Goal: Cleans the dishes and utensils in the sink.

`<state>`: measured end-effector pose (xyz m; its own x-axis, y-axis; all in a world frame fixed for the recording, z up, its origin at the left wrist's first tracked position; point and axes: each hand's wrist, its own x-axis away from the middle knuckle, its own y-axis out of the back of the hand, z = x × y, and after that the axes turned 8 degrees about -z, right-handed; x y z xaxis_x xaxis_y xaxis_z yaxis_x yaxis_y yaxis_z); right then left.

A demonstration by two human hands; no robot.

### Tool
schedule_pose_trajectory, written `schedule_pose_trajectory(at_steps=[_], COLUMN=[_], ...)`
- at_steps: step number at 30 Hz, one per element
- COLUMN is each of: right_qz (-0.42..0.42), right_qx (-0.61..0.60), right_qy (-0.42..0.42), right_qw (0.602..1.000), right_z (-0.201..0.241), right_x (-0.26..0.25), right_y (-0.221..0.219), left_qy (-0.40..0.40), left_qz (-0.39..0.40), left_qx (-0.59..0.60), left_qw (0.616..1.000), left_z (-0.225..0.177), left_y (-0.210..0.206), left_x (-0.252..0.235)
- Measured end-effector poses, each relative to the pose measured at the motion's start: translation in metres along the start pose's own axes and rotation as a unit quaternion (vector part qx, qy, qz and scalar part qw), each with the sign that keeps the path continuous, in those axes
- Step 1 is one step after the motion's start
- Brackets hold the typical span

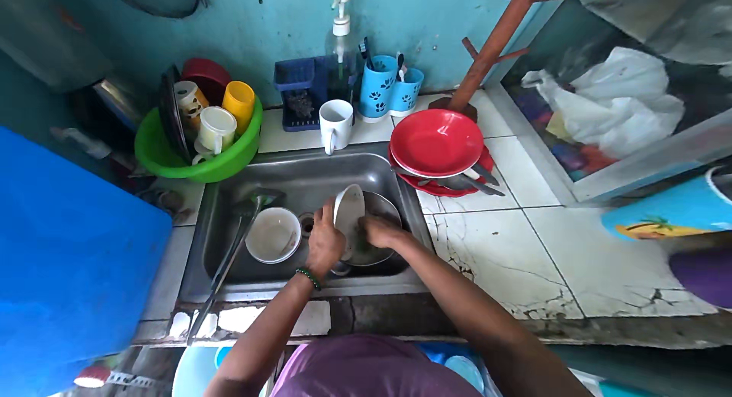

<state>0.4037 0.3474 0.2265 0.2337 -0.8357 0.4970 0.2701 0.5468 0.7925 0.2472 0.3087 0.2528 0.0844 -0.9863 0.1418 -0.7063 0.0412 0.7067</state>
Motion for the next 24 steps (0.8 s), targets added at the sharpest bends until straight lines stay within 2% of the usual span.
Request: schedule_pose_trajectory(at_steps=[2,4,6,8,10,12,14,16,18,19,21,22,24], right_qz=[-0.065,-0.154,-0.205,-0.242,-0.278,-0.254,-0.171,-0.123,-0.105,-0.119,-0.2,-0.226,-0.213], right_qx=[-0.008,-0.014,-0.051,-0.111,-0.193,-0.274,-0.305,-0.229,-0.097,-0.057,-0.075,-0.128,-0.269], right_qy=[0.019,0.039,0.055,0.078,0.145,0.218,0.268,0.284,0.21,0.173,0.172,0.191,0.229], right_qw=[0.998,0.987,0.976,0.961,0.93,0.902,0.898,0.923,0.967,0.976,0.962,0.947,0.911], right_z=[0.004,0.008,0.01,0.012,0.019,0.029,0.034,0.022,0.009,0.004,-0.002,0.0,0.011], right_x=[0.005,0.008,0.006,-0.002,-0.009,-0.003,0.017,0.033,0.036,0.031,0.012,0.004,0.003], right_y=[0.004,0.001,-0.005,-0.014,-0.023,-0.027,-0.02,-0.009,0.003,0.004,-0.004,-0.009,-0.019], left_qy=[0.028,0.078,0.126,0.146,0.143,0.146,0.143,0.14,0.14,0.141,0.147,0.151,0.158], left_qz=[-0.008,-0.021,-0.021,0.001,0.016,0.006,-0.012,-0.018,-0.006,0.007,0.031,0.037,0.038], left_qx=[0.094,0.2,0.272,0.303,0.308,0.3,0.292,0.295,0.292,0.296,0.305,0.306,0.297], left_qw=[0.995,0.976,0.954,0.942,0.94,0.943,0.946,0.945,0.946,0.945,0.94,0.939,0.941], left_z=[0.009,0.012,0.01,0.003,-0.002,-0.002,0.002,0.006,0.005,0.005,-0.001,-0.005,-0.009], left_y=[0.002,0.005,0.009,0.012,0.011,0.01,0.013,0.026,0.034,0.034,0.027,0.023,0.015], left_x=[-0.002,-0.001,0.003,0.008,0.01,0.006,-0.002,-0.006,-0.005,-0.003,0.0,0.0,-0.004])
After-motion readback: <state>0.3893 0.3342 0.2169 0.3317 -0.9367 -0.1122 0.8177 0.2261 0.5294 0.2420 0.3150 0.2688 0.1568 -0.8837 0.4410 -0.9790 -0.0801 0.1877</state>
